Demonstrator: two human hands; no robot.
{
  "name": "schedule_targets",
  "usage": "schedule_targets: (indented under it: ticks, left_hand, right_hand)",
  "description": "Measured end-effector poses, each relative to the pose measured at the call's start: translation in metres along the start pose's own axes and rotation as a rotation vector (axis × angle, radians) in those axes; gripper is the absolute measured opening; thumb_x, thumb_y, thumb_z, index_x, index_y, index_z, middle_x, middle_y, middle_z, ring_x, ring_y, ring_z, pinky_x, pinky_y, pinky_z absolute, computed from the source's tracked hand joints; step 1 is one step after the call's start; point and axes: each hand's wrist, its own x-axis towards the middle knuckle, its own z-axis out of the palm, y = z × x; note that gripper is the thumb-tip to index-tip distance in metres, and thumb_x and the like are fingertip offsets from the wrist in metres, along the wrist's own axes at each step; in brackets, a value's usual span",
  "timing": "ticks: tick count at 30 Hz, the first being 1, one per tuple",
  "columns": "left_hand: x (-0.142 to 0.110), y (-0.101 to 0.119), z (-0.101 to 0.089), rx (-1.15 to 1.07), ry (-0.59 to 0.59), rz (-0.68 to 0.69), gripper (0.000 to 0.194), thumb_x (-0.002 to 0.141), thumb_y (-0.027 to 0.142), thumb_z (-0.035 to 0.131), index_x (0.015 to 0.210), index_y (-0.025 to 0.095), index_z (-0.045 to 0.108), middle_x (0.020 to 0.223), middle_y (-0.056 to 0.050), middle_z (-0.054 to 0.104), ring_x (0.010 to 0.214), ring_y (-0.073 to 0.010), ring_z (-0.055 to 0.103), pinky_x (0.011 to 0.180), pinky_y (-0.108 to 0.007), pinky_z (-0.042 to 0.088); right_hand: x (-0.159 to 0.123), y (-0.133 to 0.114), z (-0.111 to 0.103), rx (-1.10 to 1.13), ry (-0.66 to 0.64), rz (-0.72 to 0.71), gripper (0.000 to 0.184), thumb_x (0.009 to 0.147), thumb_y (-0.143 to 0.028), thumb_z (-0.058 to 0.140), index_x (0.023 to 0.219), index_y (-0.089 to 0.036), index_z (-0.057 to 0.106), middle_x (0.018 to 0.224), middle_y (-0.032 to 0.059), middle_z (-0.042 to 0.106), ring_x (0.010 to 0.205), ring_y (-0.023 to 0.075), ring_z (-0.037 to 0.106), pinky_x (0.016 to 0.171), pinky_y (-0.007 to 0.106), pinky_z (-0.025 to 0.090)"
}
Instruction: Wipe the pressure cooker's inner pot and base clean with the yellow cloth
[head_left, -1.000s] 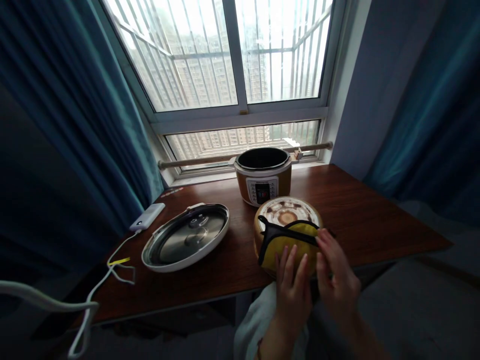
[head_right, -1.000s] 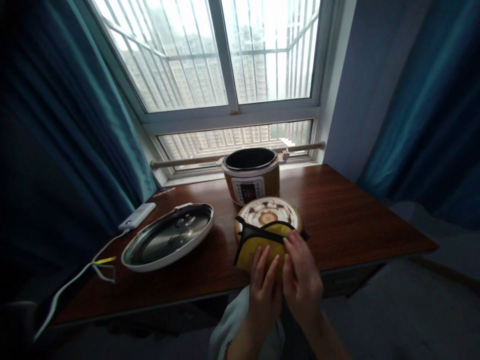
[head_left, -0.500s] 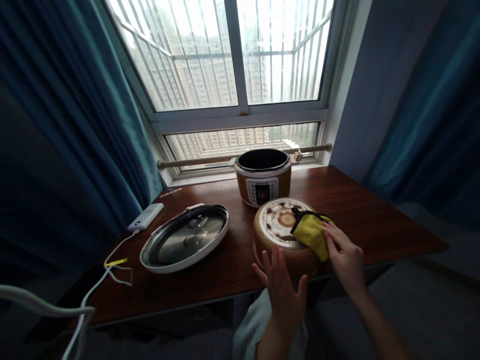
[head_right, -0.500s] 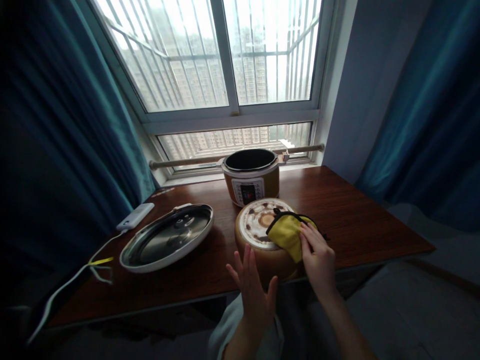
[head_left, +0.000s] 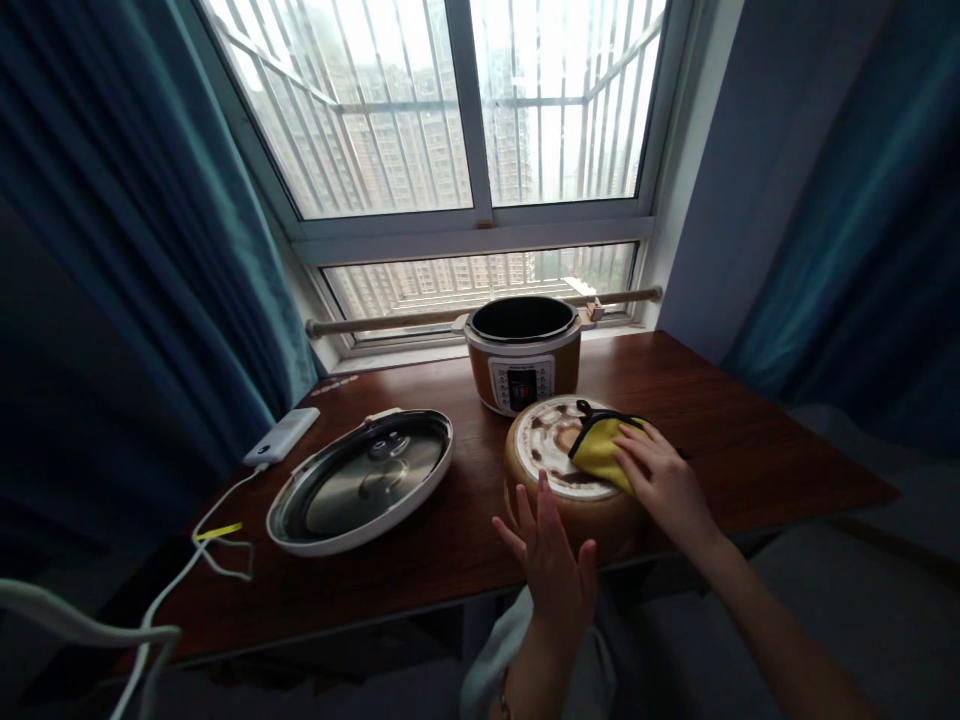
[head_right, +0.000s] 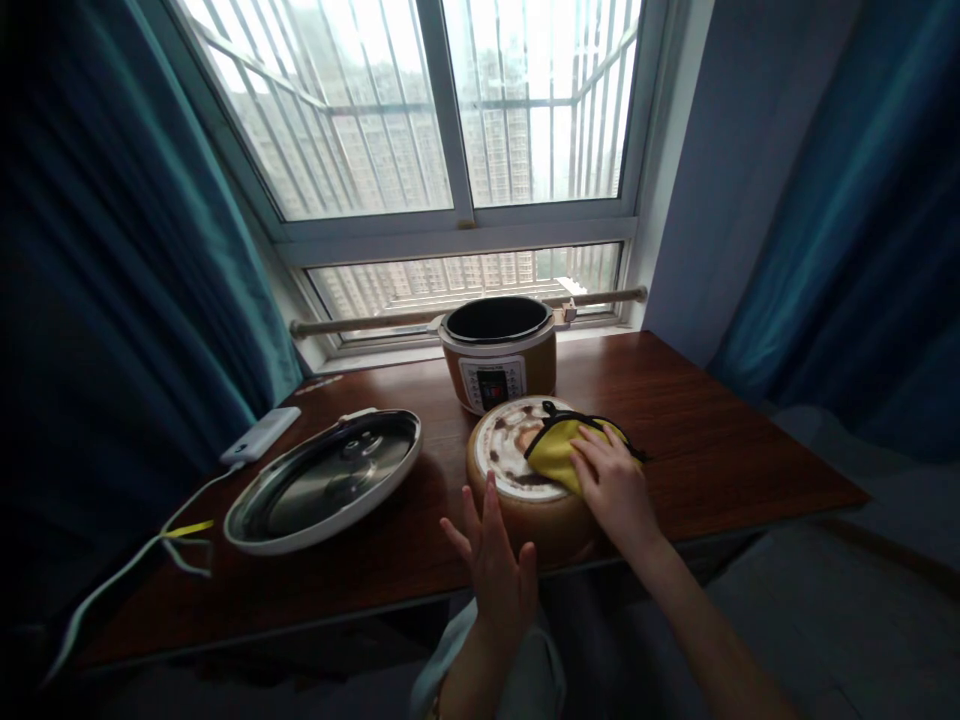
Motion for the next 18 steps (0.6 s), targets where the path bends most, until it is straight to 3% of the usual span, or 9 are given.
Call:
schedule_targets:
  ticks: [7, 9, 11, 15, 18]
  left_hand:
    - [0.002, 0.002, 0.003, 0.03, -0.001, 0.045, 0.065, 0.091, 0.042, 0.025, 0.143, 0.007, 0.007, 0.14, -0.02, 0.035, 0.137, -0.0301, 0.006, 0.105, -0.06, -0.005]
    - [0.003, 0.004, 0.002, 0.031, 0.019, 0.08, 0.065, 0.091, 0.042, 0.026, 0.143, 0.008, 0.006, 0.14, -0.019, 0.036, 0.138, -0.0292, 0.004, 0.105, -0.059, -0.006]
    - [0.003, 0.007, 0.001, 0.03, 0.025, 0.114, 0.065, 0.091, 0.041, 0.026, 0.143, 0.009, 0.006, 0.139, -0.018, 0.037, 0.138, -0.0286, 0.005, 0.105, -0.059, -0.007]
    - [0.008, 0.011, 0.0, 0.041, -0.005, 0.116, 0.064, 0.09, 0.044, 0.029, 0.142, 0.011, 0.015, 0.137, -0.016, 0.041, 0.137, -0.0294, 0.011, 0.104, -0.06, -0.007]
    - [0.012, 0.012, -0.002, 0.033, 0.001, 0.101, 0.06, 0.089, 0.044, 0.034, 0.14, 0.014, 0.025, 0.134, -0.014, 0.046, 0.136, -0.0288, 0.014, 0.105, -0.058, -0.008]
  right_hand:
    - [0.012, -0.041, -0.005, 0.074, -0.327, -0.311, 0.03, 0.087, -0.027, 0.048, 0.114, -0.027, 0.061, 0.121, -0.0007, 0.059, 0.126, 0.0252, 0.039, 0.101, 0.046, 0.038]
    - [0.024, -0.04, -0.003, 0.123, -0.4, -0.392, 0.031, 0.087, -0.027, 0.048, 0.116, -0.028, 0.059, 0.122, -0.001, 0.059, 0.125, 0.0234, 0.041, 0.101, 0.042, 0.039]
    - [0.041, -0.026, 0.003, 0.132, -0.4, -0.409, 0.03, 0.086, -0.027, 0.05, 0.114, -0.028, 0.061, 0.12, 0.0, 0.06, 0.124, 0.0226, 0.042, 0.1, 0.042, 0.04]
    - [0.069, 0.011, 0.017, 0.022, -0.258, -0.264, 0.028, 0.084, -0.024, 0.052, 0.108, -0.023, 0.064, 0.118, 0.0052, 0.061, 0.119, 0.0247, 0.047, 0.1, 0.047, 0.038]
    - [0.069, 0.01, 0.02, 0.001, -0.307, -0.257, 0.03, 0.083, -0.025, 0.053, 0.111, -0.026, 0.063, 0.119, 0.0034, 0.06, 0.121, 0.026, 0.045, 0.1, 0.049, 0.038]
